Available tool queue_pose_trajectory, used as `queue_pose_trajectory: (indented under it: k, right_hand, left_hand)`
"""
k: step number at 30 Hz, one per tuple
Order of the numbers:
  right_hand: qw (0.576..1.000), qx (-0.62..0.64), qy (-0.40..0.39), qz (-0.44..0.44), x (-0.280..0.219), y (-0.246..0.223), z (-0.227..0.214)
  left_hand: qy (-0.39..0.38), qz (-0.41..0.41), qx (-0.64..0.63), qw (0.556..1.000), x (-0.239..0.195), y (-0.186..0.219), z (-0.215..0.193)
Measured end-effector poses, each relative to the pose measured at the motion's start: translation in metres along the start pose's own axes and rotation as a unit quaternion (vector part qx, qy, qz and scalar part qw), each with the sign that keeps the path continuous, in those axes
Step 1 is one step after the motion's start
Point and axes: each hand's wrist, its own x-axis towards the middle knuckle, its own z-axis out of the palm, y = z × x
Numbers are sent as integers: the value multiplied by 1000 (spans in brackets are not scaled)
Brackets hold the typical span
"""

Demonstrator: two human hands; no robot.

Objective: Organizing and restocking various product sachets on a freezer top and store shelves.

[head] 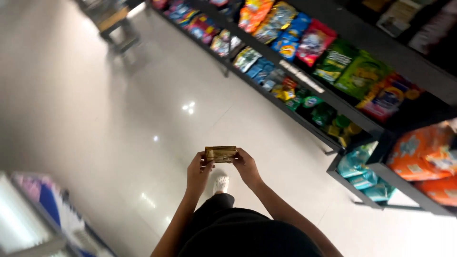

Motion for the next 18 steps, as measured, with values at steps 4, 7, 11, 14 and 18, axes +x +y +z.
queue_pose_trajectory:
  k: [4,7,11,14,18]
  right_hand:
    - [993,-13,95,-74,54,-32,-47]
    - [979,5,181,-90,74,-26,-82]
    - [946,100,296,-86,87,-15,-131]
    - [925,120,349,-95,95,-32,-169]
    - [908,120,386,-114,122,-43,-234]
  left_hand:
    - [-39,93,125,987,101,26,28]
    - [-103,199,168,960,160,35,60]
    - [-281,157,37,946,221,69,122]
    - [-324,90,-21,942,252,85,177]
    - [-318,103,-56,941,290,104,248]
